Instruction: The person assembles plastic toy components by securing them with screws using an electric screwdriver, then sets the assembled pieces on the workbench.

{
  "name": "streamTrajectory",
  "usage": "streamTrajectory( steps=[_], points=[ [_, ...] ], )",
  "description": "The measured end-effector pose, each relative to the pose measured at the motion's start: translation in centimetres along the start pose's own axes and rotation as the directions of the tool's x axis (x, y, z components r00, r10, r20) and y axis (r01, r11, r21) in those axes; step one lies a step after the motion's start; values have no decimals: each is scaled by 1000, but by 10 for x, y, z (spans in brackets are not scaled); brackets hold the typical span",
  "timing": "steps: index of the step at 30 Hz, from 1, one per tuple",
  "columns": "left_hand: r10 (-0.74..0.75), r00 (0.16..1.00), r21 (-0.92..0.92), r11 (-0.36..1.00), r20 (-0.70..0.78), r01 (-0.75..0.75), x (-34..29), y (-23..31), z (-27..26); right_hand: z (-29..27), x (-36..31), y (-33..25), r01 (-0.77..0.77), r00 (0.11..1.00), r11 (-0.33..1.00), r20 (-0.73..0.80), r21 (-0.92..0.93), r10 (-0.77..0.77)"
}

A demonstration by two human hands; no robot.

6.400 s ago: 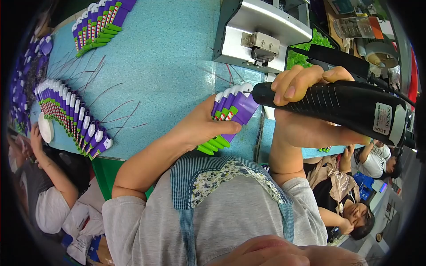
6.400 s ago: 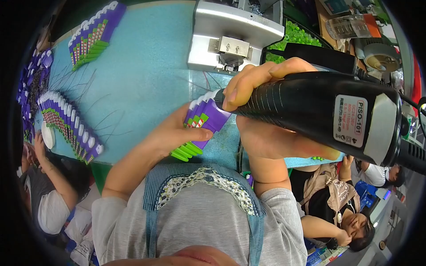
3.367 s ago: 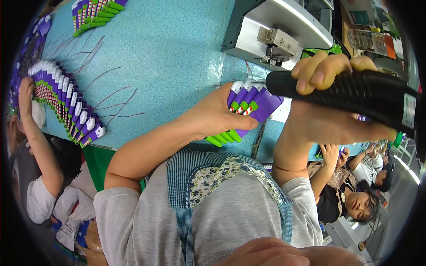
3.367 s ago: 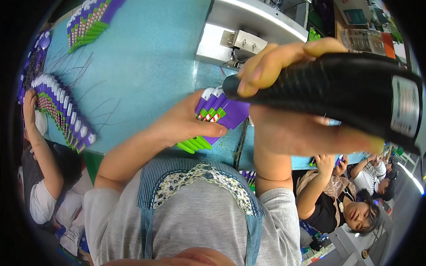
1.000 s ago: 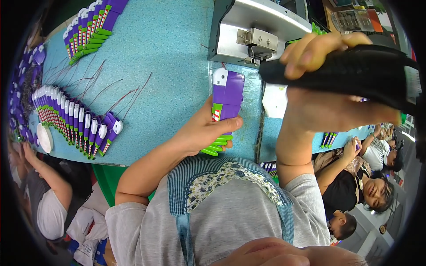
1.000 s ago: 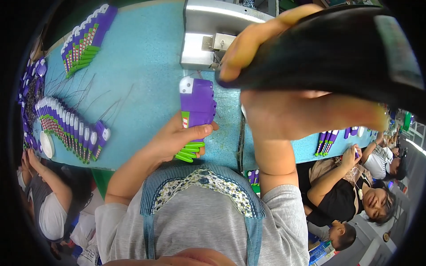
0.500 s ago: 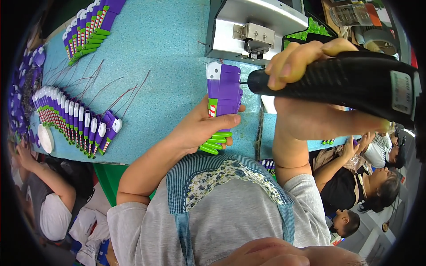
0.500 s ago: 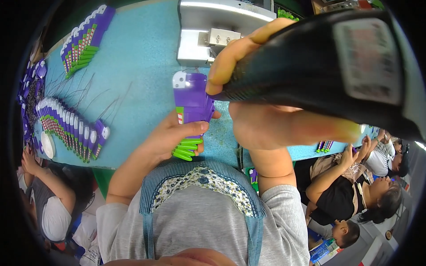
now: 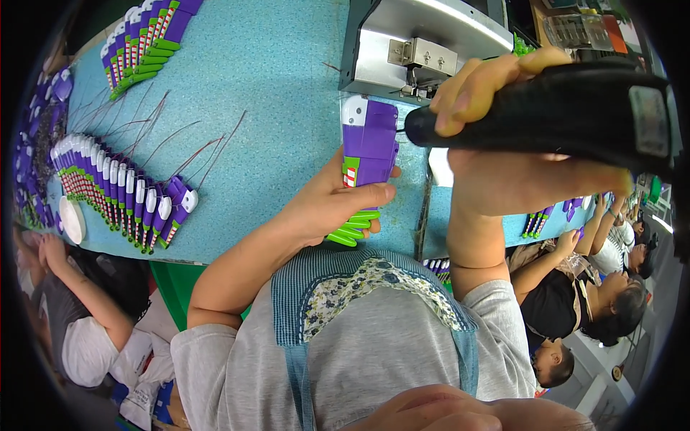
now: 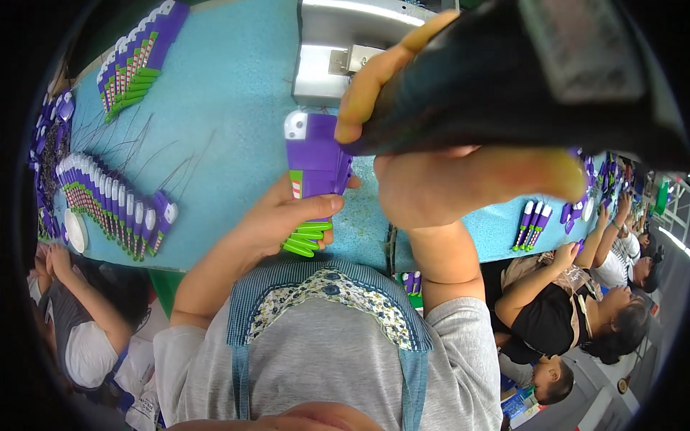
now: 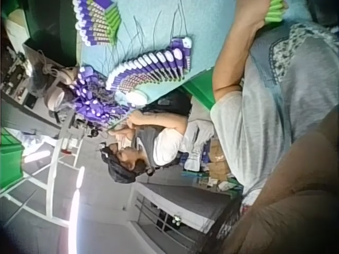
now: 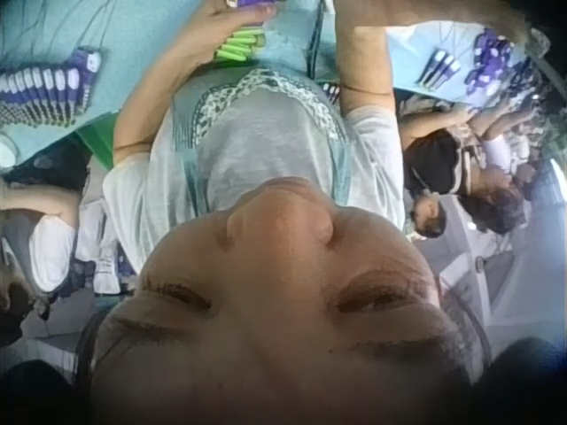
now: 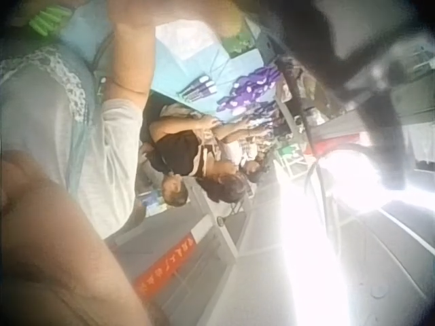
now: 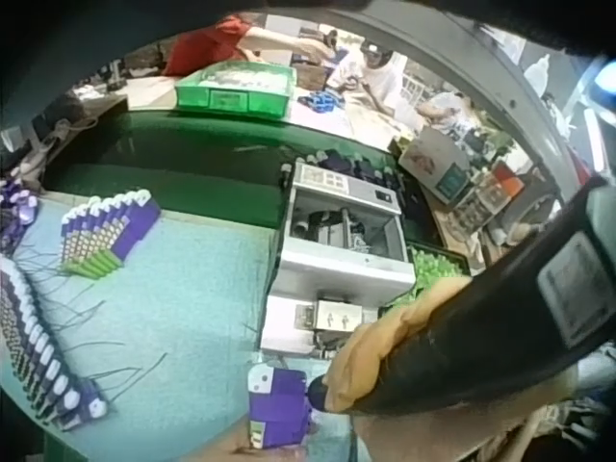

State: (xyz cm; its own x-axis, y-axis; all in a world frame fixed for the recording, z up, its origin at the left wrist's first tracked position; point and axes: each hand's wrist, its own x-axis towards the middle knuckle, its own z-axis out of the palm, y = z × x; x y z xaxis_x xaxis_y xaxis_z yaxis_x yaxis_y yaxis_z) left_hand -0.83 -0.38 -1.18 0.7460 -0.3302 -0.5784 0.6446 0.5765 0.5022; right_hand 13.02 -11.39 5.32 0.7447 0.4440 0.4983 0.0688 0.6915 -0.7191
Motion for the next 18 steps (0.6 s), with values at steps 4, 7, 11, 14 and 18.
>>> streamTrajectory(
  steps=[4, 7, 11, 14, 18],
  points=[
    [9, 1000, -36, 999, 16, -9, 1, -2, -1, -8, 38, -26, 151, 948, 972, 306, -178, -91],
    [58, 998, -59, 997, 11, -58, -1, -2, 1, -28, 53, -13, 154, 904, 974, 422, -166, -71],
    [84, 996, -107, 991, -10, -84, -3, 0, 2, -9, 13, -14, 62, 988, 987, 150, -146, -40],
    [63, 998, -122, 990, -31, -66, -4, 0, -1, 0, -12, -8, 30, 999, 998, -32, -46, -32],
    [48, 999, -113, 992, -23, -51, -3, 3, 1, 9, -18, -7, -76, 990, 994, -127, -73, 66]
  ],
)
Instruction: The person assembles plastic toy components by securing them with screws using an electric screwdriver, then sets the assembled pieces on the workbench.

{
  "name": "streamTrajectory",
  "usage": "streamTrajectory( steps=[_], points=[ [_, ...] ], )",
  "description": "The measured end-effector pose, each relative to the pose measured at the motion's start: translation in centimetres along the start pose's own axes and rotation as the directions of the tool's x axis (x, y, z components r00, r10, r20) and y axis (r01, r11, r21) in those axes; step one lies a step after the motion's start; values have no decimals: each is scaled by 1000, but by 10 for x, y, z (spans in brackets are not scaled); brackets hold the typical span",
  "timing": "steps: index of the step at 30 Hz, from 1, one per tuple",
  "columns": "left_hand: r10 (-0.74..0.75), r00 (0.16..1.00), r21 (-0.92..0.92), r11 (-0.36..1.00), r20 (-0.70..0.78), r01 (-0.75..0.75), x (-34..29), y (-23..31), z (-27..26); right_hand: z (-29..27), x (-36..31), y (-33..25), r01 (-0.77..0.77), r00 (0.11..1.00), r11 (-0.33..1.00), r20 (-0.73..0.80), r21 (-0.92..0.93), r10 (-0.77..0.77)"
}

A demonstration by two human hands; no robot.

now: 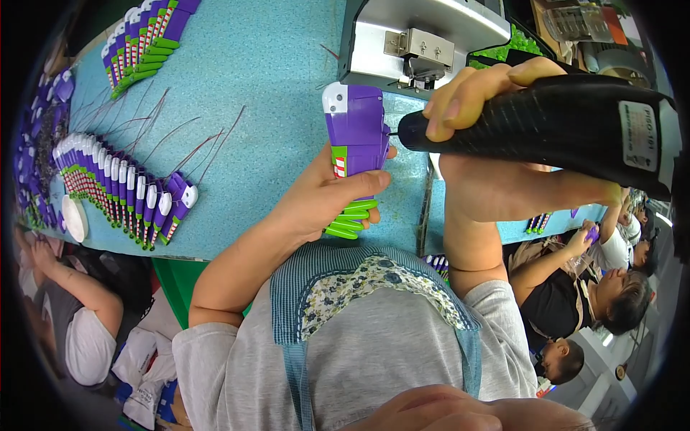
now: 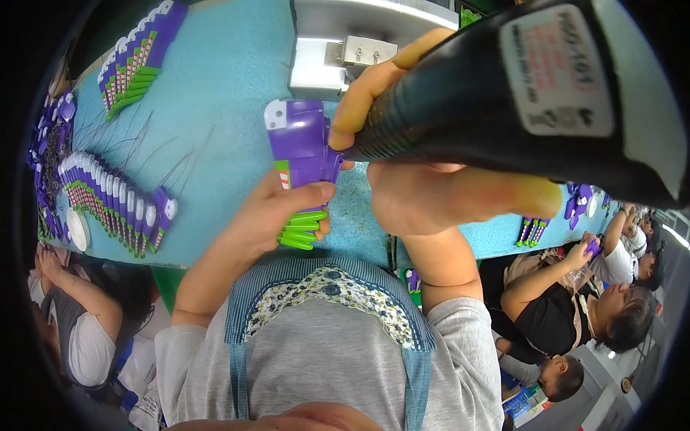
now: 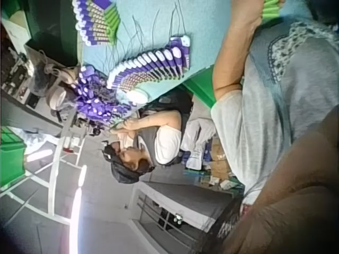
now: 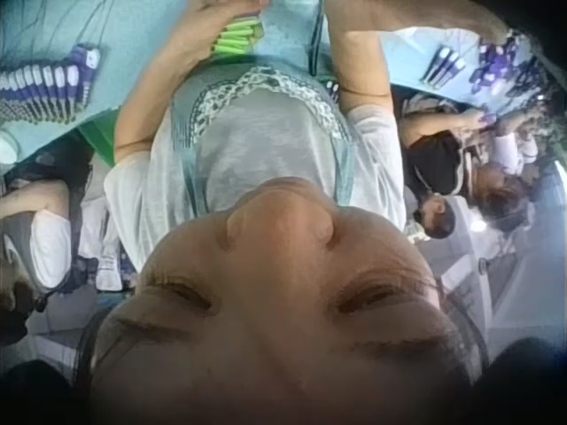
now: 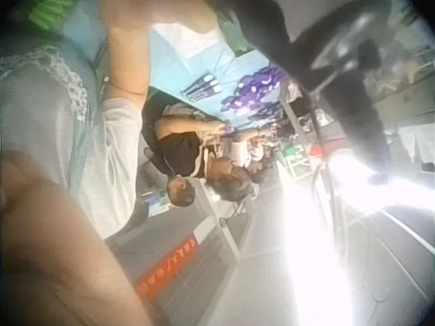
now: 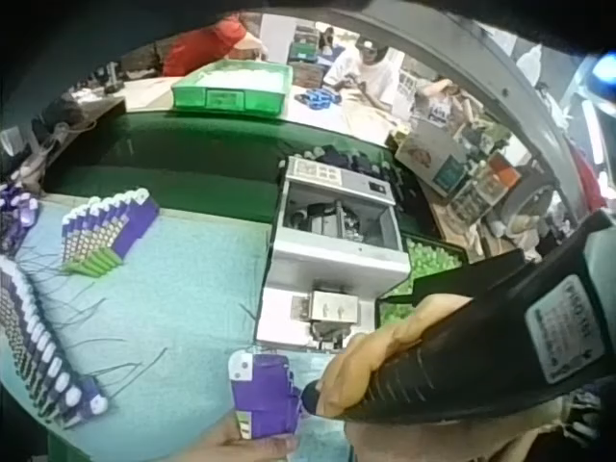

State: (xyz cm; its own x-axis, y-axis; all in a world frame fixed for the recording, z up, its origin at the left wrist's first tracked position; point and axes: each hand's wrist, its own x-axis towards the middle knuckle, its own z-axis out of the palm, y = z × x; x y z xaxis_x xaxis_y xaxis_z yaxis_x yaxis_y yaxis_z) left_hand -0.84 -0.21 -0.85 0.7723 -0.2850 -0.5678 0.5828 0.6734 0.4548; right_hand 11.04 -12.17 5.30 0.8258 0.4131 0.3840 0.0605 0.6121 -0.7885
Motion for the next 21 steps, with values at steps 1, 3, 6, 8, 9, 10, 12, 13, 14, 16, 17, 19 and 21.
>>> streamTrajectory(
  steps=[1, 3, 6, 8, 9, 10, 12, 13, 14, 16, 17, 19, 21],
  points=[
    [-1, 1000, -2, 1000, -2, 1, 0, 0, 1, 1, -1, 2, -3, 1000, 1000, 0, 1, 3],
    [63, 998, -32, 998, -12, -63, 0, -2, 3, 0, -3, 5, -37, 999, 999, -31, 35, 38],
    [67, 997, -17, 998, -26, -67, 1, -2, 3, -1, -3, 8, -30, 999, 998, -14, 53, 31],
    [50, 999, -10, 999, -16, -50, 2, -1, 2, -4, -3, 11, -24, 1000, 998, -8, 57, 25],
    [36, 999, -2, 999, -7, -36, 2, -1, 2, -5, -3, 12, -17, 1000, 998, 0, 62, 17],
    [36, 999, -2, 999, -6, -36, 2, -1, 2, -4, -3, 11, -16, 1000, 998, 1, 61, 16],
    [-15, 1000, 1, 1000, -22, 15, 1, -1, 1, -3, -1, 8, -33, 999, 999, 42, 41, 31],
    [-13, 1000, 2, 1000, -22, 13, 1, -1, 1, -1, 2, 7, -39, 999, 998, 25, 58, 37],
    [4, 1000, 4, 1000, -14, -4, 1, 1, 1, 0, 7, 6, -45, 999, 996, 8, 75, 44],
    [26, 1000, 8, 1000, -10, -26, -1, 0, 0, -11, 32, 0, 125, 969, 992, 211, 35, -129],
    [40, 999, 16, 999, -21, -40, -2, -1, -1, -12, 45, -9, 220, 924, 974, 334, -59, -189],
    [43, 999, 38, 998, -10, -42, -1, -1, 3, -16, 52, -21, 223, 926, 973, 324, -59, -193],
    [48, 999, 46, 998, -24, -47, -4, -1, 5, -17, 49, -20, 244, 917, 961, 354, -131, -184]
  ],
)
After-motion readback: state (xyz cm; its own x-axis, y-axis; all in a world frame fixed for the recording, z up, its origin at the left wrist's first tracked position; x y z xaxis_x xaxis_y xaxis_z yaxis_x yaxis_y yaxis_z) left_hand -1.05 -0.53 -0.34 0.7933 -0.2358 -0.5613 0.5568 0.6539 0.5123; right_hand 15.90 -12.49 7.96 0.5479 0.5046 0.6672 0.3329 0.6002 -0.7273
